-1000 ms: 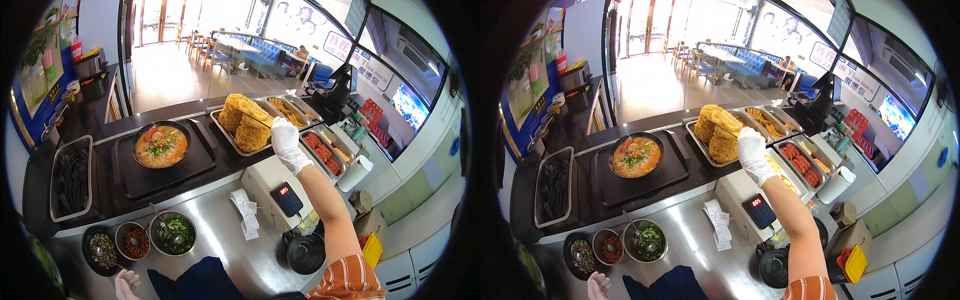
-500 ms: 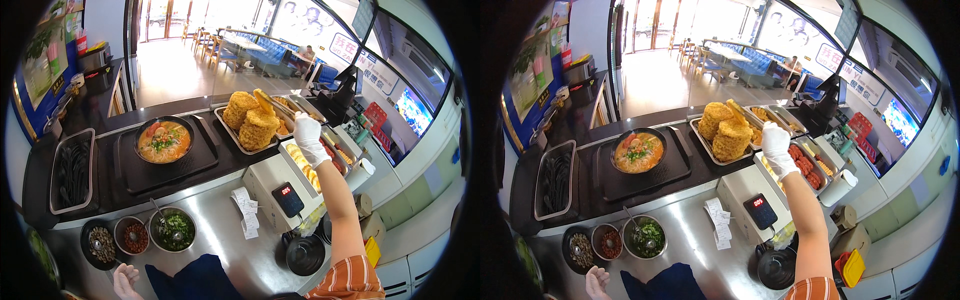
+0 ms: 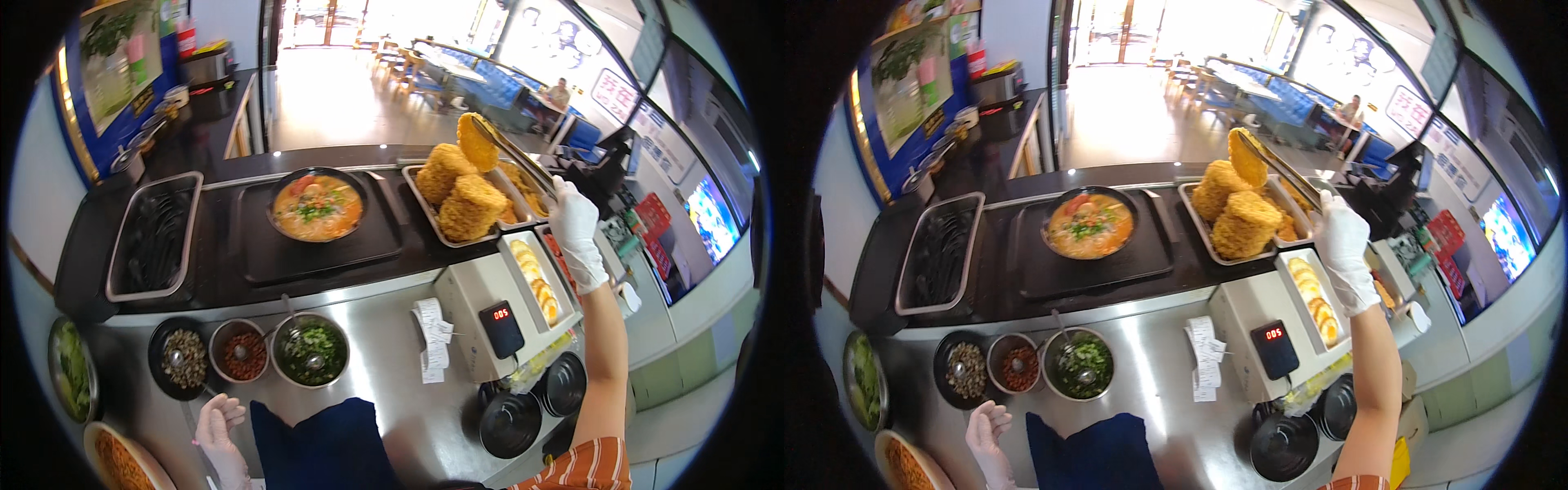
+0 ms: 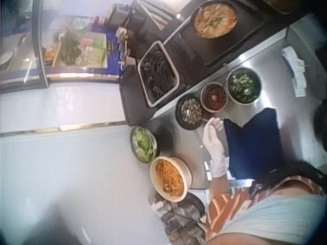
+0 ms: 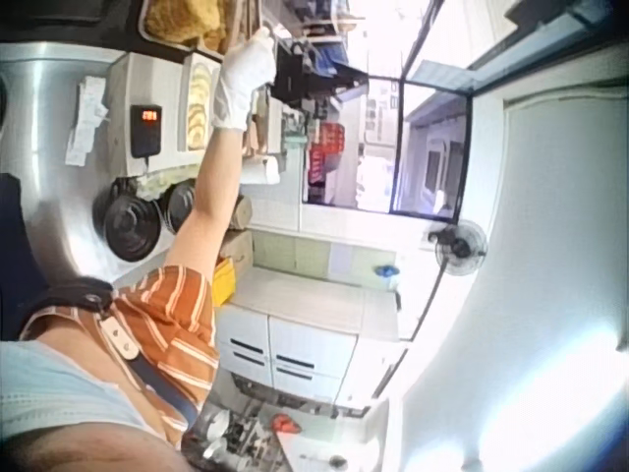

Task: The person assembles a noodle bowl by placing lettuce in a bowl, adding cooked noodles and broth from a pot, then topping with chopped green onions, peanuts, and a fried egg. The finished bowl is placed on a tray.

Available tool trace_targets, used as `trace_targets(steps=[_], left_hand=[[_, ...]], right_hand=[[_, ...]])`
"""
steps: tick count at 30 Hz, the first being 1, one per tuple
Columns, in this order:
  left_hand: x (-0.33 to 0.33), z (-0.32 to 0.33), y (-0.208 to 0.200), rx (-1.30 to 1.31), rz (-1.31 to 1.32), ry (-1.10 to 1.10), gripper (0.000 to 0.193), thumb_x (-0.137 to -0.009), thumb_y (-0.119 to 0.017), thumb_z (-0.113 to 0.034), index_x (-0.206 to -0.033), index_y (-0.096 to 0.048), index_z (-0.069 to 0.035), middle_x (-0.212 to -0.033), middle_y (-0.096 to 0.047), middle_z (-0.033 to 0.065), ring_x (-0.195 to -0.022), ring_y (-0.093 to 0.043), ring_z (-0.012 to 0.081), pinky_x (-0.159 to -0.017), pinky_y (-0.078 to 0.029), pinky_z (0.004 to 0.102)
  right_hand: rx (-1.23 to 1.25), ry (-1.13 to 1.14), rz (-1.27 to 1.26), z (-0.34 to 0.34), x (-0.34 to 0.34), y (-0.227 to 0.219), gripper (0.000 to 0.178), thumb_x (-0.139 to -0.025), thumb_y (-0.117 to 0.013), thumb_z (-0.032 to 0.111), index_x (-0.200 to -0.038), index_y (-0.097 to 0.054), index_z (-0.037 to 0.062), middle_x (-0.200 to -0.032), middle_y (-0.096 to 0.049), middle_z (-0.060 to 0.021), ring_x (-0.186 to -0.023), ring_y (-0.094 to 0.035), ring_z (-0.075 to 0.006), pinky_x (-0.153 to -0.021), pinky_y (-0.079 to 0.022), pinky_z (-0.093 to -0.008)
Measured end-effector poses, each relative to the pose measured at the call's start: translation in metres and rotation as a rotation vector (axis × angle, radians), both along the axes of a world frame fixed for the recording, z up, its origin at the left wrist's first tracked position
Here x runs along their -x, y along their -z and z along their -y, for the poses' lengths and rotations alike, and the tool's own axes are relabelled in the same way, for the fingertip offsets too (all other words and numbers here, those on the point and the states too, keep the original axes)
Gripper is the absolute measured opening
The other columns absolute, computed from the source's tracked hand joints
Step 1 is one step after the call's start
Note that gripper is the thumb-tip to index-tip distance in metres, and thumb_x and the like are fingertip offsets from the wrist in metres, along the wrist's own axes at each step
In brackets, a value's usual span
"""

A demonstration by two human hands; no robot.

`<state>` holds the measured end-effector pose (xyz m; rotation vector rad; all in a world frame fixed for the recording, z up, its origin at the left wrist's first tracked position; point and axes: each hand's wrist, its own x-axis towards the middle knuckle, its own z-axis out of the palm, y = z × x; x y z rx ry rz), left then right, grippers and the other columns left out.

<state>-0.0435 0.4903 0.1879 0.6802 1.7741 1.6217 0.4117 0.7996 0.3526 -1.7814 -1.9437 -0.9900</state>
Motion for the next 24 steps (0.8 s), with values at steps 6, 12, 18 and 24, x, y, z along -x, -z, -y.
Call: trace_targets(steps=[6, 12, 18, 24], left_hand=[[0.007, 0.014, -0.003, -0.025, -0.036, -0.007, 0.033, -0.102, -0.040, -0.027, -0.111, -0.058, 0.000, -0.094, -0.064, 0.0095, -0.081, -0.061, 0.0151, -0.076, -0.047, 0.0267], [0.018, 0.029, -0.003, -0.031, -0.044, -0.060, 0.033, -0.101, -0.043, -0.026, -0.110, -0.059, 0.001, -0.096, -0.065, 0.0103, -0.083, -0.064, 0.0174, -0.076, -0.050, 0.0289], [0.021, 0.036, 0.000, 0.005, -0.041, -0.103, 0.033, -0.101, -0.042, -0.027, -0.110, -0.059, 0.000, -0.094, -0.064, 0.0094, -0.080, -0.061, 0.0153, -0.075, -0.048, 0.0262], [0.022, 0.034, 0.004, 0.009, -0.054, -0.102, 0.033, -0.101, -0.042, -0.027, -0.109, -0.059, 0.000, -0.094, -0.064, 0.0094, -0.081, -0.062, 0.0158, -0.075, -0.049, 0.0267]], right_hand=[[0.079, -0.181, -0.150, 0.006, 0.057, 0.016, 0.039, -0.078, -0.071, 0.022, -0.113, -0.062, 0.0060, -0.089, -0.066, -0.0137, -0.077, -0.066, -0.0311, -0.067, -0.051, -0.0395], [0.162, -0.418, -0.324, 0.006, 0.125, 0.041, 0.037, -0.077, -0.072, 0.023, -0.109, -0.064, 0.0050, -0.088, -0.066, -0.0133, -0.077, -0.066, -0.0308, -0.069, -0.052, -0.0381], [0.489, -0.417, -0.525, 0.006, 0.171, 0.070, 0.041, -0.081, -0.070, 0.030, -0.113, -0.063, 0.0068, -0.092, -0.068, -0.0141, -0.086, -0.066, -0.0313, -0.076, -0.051, -0.0376], [0.758, -0.292, -0.750, -0.014, 0.172, 0.108, 0.048, -0.083, -0.068, 0.035, -0.120, -0.061, 0.0063, -0.099, -0.068, -0.0153, -0.096, -0.065, -0.0292, -0.084, -0.048, -0.0371]])
